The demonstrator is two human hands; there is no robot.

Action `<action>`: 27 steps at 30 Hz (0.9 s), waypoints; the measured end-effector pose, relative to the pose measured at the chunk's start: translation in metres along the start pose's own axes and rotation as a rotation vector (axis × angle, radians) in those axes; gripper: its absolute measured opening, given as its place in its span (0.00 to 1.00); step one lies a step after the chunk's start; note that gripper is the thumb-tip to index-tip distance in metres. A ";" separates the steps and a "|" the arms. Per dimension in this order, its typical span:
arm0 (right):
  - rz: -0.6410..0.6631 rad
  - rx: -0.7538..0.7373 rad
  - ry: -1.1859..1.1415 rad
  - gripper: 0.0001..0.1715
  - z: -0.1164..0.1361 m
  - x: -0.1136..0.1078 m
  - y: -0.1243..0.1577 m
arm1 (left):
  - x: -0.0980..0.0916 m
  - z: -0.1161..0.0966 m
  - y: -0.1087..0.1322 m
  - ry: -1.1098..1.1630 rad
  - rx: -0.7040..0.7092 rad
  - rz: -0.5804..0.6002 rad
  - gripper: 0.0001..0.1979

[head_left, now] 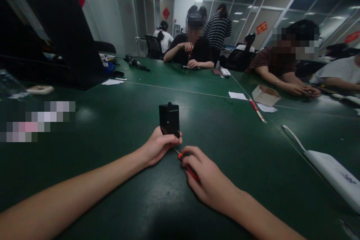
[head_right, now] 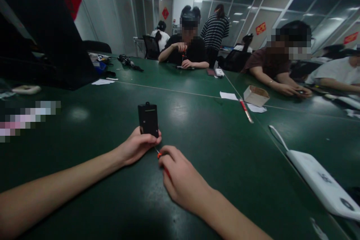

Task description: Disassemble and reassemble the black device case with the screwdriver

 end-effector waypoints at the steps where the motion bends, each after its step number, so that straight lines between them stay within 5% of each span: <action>1: -0.070 0.027 -0.063 0.17 -0.010 -0.007 0.002 | 0.000 0.000 0.000 -0.017 0.003 -0.001 0.07; 6: -0.401 0.269 -0.408 0.09 -0.058 -0.035 0.014 | -0.004 0.001 -0.003 -0.017 -0.005 -0.042 0.07; 10: -0.564 0.253 -0.426 0.08 -0.055 -0.050 0.023 | -0.004 0.001 -0.003 0.001 -0.013 -0.037 0.07; 27: -0.504 0.135 -0.300 0.03 -0.033 -0.057 0.022 | -0.008 -0.003 0.001 -0.005 0.016 -0.081 0.07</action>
Point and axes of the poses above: each hand's wrist, its own y-axis away from the middle knuckle, its own x-axis out of the palm, z = x × y, the point moved 7 cm from there along -y, towards the middle knuckle, and after that the axes turned 13 degrees about z, right-handed, at the moved point
